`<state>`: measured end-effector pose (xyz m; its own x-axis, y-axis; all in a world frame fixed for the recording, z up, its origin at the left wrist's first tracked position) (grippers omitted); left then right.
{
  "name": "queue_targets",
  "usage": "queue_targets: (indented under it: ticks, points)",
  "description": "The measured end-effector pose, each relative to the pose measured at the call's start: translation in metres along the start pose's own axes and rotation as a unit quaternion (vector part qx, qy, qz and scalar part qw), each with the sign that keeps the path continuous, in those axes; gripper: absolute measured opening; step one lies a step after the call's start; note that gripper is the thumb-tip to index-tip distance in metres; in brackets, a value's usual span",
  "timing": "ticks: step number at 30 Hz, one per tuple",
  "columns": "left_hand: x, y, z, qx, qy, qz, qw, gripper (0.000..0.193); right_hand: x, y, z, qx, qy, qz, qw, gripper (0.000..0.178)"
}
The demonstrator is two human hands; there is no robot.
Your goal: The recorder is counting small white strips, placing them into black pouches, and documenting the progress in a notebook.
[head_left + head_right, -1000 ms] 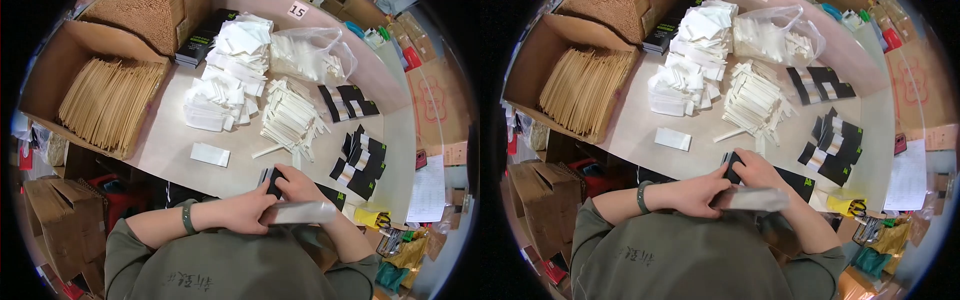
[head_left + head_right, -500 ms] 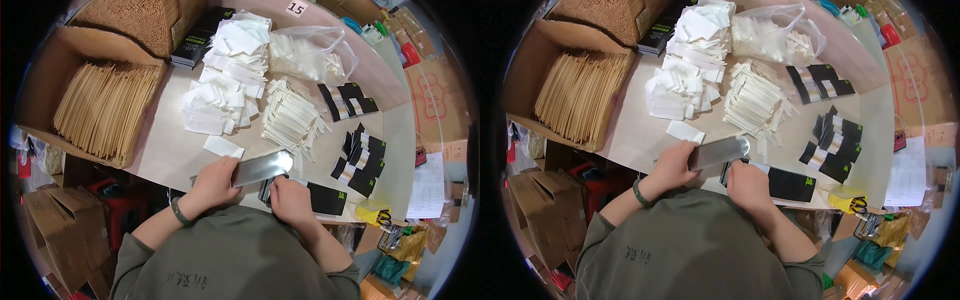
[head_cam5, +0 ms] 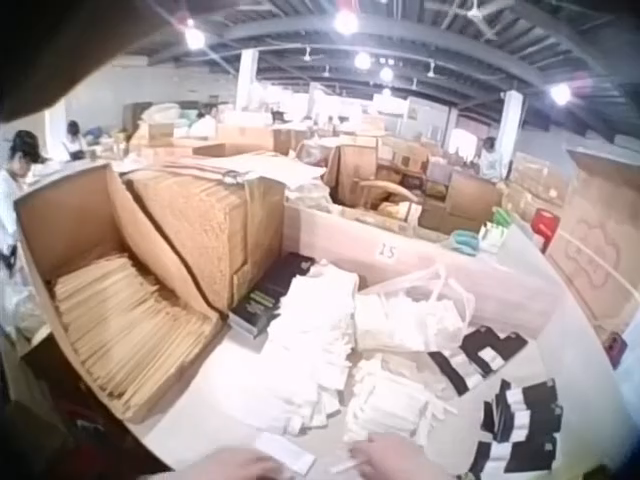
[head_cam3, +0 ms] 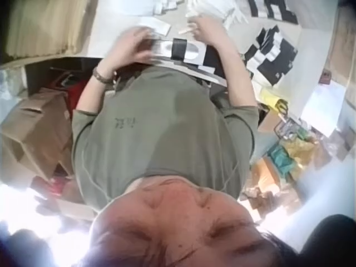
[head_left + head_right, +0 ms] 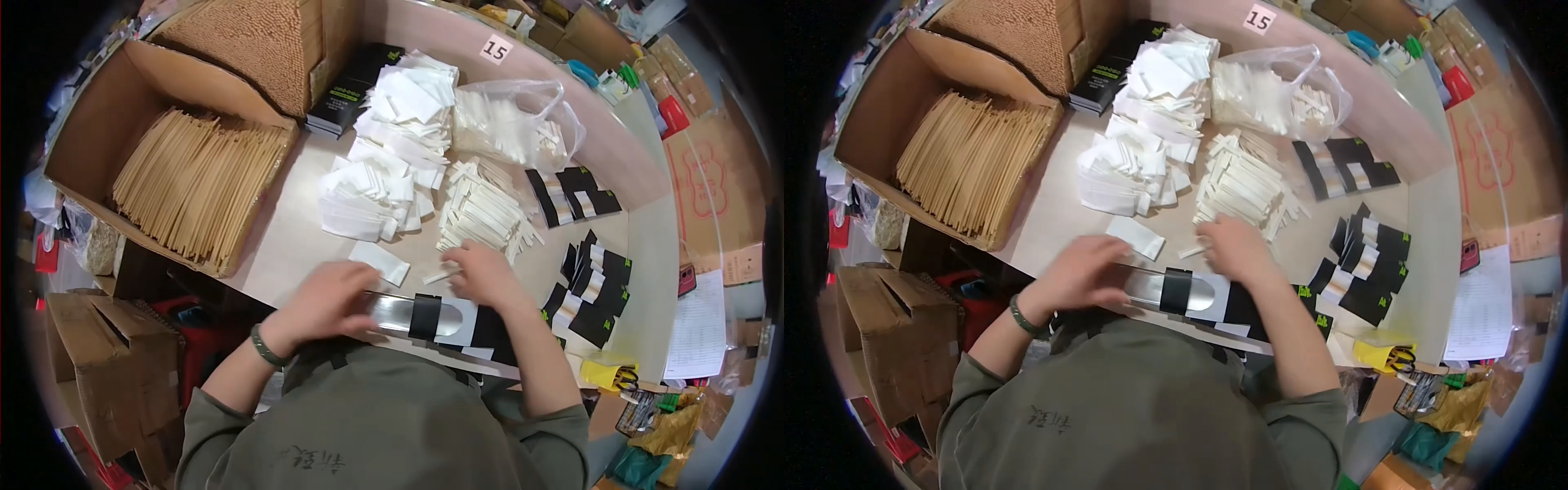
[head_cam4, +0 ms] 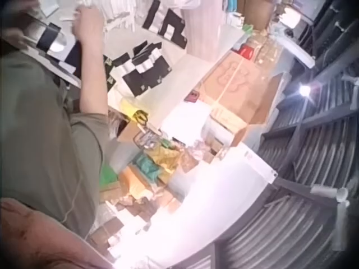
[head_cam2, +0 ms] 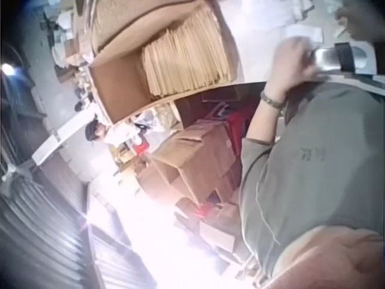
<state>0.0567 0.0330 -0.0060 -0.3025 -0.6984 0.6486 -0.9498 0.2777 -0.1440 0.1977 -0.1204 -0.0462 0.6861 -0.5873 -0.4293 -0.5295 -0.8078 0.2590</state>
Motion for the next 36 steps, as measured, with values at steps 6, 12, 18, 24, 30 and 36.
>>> queue_targets:
  ticks: [6,12,18,24,30,36]
  points:
    - [-0.119,0.134,-0.115,0.262,-0.102,-0.389,0.877,0.034,0.004,0.000,-0.005,-0.006,-0.027,0.035,0.999,0.011]
    - [-0.159,0.137,-0.142,0.175,-0.230,-0.414,0.863,0.024,-0.066,-0.045,0.042,0.067,0.054,-0.058,0.995,0.012]
    - [-0.169,0.130,-0.130,0.175,-0.228,-0.407,0.867,0.014,-0.071,-0.065,0.056,-0.011,0.113,-0.054,0.992,0.010]
    - [-0.163,0.122,-0.125,0.089,-0.278,-0.409,0.865,0.018,-0.148,-0.032,0.035,-0.094,0.048,-0.238,0.965,0.010]
    - [-0.134,0.149,-0.131,0.389,0.100,-0.364,0.841,0.013,-0.154,-0.004,0.052,-0.070,0.100,-0.258,0.958,0.007]
    - [-0.016,0.138,0.078,0.178,0.701,-0.319,0.613,0.019,-0.145,-0.002,0.064,-0.020,-0.015,-0.165,0.986,0.009]
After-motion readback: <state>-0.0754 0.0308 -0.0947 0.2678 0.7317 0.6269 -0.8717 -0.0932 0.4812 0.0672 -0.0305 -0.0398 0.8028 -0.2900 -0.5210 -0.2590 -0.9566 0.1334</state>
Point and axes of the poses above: each hand's wrist, its own y-axis away from the middle knuckle, its own z-axis out of the palm, x = y × z, the point moved 9 cm from there along -y, towards the middle knuckle, and after that the axes turned 4 degrees about -x, right-handed, at the moved point
